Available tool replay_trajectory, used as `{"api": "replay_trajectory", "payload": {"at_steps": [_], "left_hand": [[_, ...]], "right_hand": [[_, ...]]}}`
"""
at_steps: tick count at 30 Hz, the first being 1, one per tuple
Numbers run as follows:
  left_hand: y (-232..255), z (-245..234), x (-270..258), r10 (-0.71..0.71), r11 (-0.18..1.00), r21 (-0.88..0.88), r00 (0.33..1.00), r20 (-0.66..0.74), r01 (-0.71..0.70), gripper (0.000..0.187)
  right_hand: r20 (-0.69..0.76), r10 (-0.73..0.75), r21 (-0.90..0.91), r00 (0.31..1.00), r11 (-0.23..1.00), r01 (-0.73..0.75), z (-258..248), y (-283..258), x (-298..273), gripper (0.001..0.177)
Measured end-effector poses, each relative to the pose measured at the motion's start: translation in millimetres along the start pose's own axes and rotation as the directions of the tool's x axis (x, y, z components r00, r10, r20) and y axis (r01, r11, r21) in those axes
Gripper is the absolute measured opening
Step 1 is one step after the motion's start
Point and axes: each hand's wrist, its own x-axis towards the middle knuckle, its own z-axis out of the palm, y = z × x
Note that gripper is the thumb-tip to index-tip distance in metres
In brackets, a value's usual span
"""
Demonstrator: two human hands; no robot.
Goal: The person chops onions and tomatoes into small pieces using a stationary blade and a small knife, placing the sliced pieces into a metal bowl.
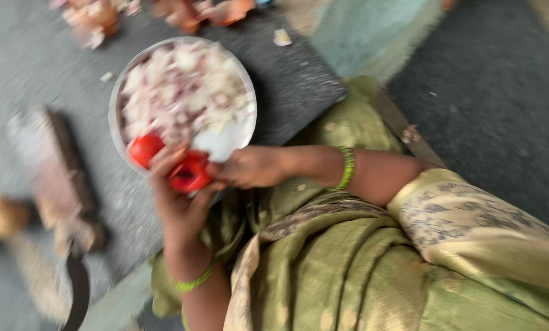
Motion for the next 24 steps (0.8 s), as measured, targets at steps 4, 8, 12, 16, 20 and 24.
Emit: {"api": "replay_trajectory", "payload": {"at_steps": [4,8,12,16,20,24], "left_hand": [[11,5,7,0.039,0.959,0.283,0.999,-0.015,-0.033,0.06],[21,11,12,0.001,0.932,0.362,1.0,0.008,-0.003,0.068],[13,5,11,0.06,0.903,0.427,0.998,-0.003,-0.053,0.064],[10,-8,6,0.015,0.728,0.686,0.998,-0.055,0.027,0.056],[6,-13,10,0.027,0.576,0.817,0.999,-0.035,0.013,0.053],[1,-16,10,0.131,0.689,0.724,0.976,-0.176,0.038,0.071]], "right_hand": [[-0.021,-0.137,0.014,0.99,0.99,0.137,-1,-5,2,0.065],[-0.045,0.007,-0.05,0.999,0.999,-0.01,-5,-9,9,0.074],[-0.036,-0.036,-0.039,0.999,0.999,0.035,-10,-6,7,0.076],[-0.052,-0.077,-0.141,0.996,0.988,0.069,-18,-10,7,0.079],[-0.121,-0.198,-0.278,0.973,0.948,0.158,-20,-26,2,0.059],[-0.197,-0.371,-0.482,0.907,0.842,0.24,-28,-47,8,0.041]]}}
